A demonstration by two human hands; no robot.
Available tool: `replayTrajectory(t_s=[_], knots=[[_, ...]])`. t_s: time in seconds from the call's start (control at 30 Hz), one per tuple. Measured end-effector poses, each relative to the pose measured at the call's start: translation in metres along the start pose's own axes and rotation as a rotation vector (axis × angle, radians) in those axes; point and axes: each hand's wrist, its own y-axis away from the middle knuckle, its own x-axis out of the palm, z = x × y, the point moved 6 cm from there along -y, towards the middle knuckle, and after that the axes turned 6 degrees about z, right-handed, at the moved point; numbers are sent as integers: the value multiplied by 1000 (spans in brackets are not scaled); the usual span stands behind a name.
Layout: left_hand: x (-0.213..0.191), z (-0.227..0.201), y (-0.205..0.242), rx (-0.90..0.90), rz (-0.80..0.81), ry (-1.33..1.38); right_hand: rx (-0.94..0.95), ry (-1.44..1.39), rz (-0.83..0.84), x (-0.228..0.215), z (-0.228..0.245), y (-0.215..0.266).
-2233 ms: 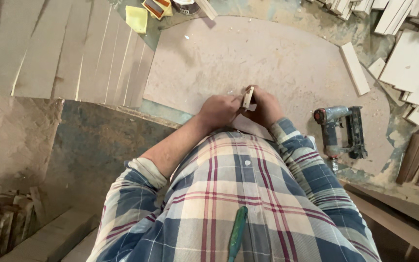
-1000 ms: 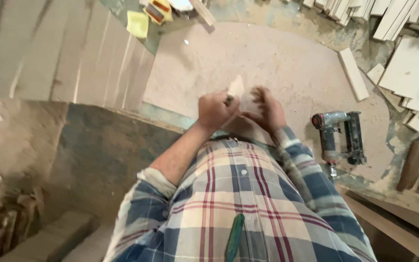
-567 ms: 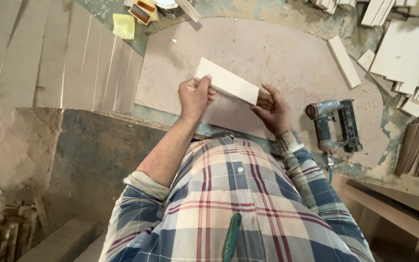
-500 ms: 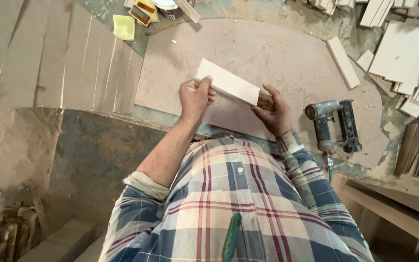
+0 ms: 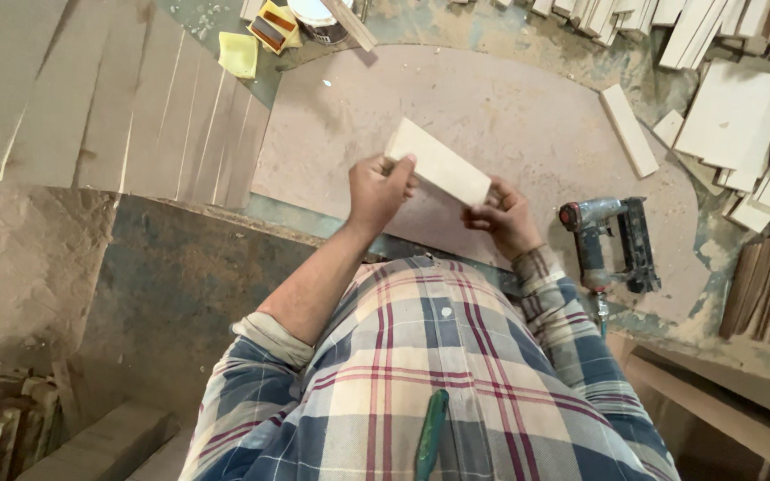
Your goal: The person applies glue to small wooden strips and attaches them to a larger wooden panel using a nail gun. They then add additional strips to form a box-like structure, securing each piece with nails.
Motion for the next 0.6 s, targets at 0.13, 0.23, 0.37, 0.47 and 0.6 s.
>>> replayTrajectory(t_s=[0.13, 0.23, 0.37, 0.47, 0.6], knots=[[14, -30, 21, 203, 80, -247, -126, -152, 175, -3, -17, -3], [19, -46, 37, 327, 45, -385, -151, -160, 208, -9, -39, -7], [10, -39, 46, 259, -24, -435, -9, 39, 277, -14, -50, -28], [-20, -35, 57, 247, -102, -614, 29, 132, 387, 9, -28, -75], [-65, -42, 85, 400, -108, -681, -336, 882, 222, 73, 42, -167]])
